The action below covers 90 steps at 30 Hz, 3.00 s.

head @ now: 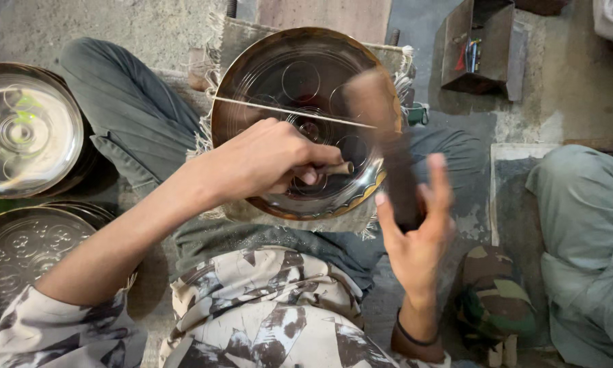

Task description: The person sits cross-legged on the floor and uses a hammer and a metal punch to engrave circular patterns into a brass plate. They repeatedly strike the punch to create indentations, occasionally adjusting the plate's position.

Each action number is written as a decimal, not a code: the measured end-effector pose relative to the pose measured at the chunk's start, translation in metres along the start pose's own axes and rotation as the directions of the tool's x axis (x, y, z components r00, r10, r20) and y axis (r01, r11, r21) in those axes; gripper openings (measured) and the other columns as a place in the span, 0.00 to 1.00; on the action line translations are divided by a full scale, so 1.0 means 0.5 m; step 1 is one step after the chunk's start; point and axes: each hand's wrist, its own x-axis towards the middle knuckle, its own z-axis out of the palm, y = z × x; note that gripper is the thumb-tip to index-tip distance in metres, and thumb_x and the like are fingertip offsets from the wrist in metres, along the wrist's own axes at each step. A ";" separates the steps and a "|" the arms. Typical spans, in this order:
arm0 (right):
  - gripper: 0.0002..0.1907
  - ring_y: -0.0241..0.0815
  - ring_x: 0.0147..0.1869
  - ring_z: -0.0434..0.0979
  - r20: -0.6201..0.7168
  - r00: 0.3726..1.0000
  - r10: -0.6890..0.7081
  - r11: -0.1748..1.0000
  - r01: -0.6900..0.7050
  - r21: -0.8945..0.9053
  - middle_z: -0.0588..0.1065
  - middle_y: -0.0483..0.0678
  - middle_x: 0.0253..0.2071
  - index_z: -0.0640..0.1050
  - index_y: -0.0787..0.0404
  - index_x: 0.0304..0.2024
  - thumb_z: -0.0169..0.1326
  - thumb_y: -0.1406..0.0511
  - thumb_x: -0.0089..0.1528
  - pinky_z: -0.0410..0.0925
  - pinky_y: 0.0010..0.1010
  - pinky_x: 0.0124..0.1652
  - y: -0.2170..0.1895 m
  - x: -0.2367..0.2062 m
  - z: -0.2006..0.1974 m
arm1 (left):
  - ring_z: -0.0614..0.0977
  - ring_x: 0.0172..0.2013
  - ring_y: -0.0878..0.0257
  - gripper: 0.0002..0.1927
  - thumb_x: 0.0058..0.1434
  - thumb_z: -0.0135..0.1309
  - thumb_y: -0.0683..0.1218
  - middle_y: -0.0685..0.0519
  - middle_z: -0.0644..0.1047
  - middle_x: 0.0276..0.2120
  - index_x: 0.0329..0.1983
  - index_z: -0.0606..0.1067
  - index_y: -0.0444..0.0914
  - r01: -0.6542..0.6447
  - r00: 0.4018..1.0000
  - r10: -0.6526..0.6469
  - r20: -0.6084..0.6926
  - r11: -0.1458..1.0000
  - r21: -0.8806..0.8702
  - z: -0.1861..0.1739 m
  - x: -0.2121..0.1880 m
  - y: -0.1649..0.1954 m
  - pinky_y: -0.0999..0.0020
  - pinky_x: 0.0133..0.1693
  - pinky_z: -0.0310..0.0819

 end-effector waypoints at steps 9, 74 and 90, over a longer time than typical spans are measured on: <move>0.36 0.54 0.51 0.82 0.126 0.962 -0.243 0.970 0.243 0.016 0.80 0.59 0.51 0.69 0.54 0.69 0.63 0.72 0.59 0.74 0.37 0.48 -0.019 0.073 -0.013 | 0.84 0.32 0.47 0.27 0.44 0.57 0.32 0.45 0.82 0.31 0.51 0.77 0.36 0.099 0.959 -0.106 -0.263 0.994 -0.038 0.035 -0.040 0.012 0.57 0.32 0.76; 0.44 0.47 0.30 0.76 0.416 0.709 -0.570 0.714 0.677 -0.176 0.73 0.46 0.32 0.64 0.34 0.73 0.64 0.69 0.59 0.69 0.38 0.33 -0.110 0.199 -0.046 | 0.88 0.38 0.54 0.18 0.58 0.57 0.32 0.45 0.83 0.36 0.51 0.75 0.38 0.198 0.773 -0.274 -0.572 0.961 -0.193 0.100 -0.073 0.039 0.64 0.38 0.81; 0.35 0.51 0.51 0.83 0.197 0.928 -0.315 0.941 0.332 -0.059 0.80 0.55 0.53 0.70 0.52 0.70 0.63 0.72 0.61 0.74 0.37 0.46 0.001 0.064 -0.038 | 0.87 0.32 0.54 0.31 0.42 0.57 0.30 0.46 0.84 0.33 0.53 0.76 0.34 0.121 0.980 -0.139 -0.143 0.985 -0.124 0.024 -0.028 0.004 0.63 0.35 0.81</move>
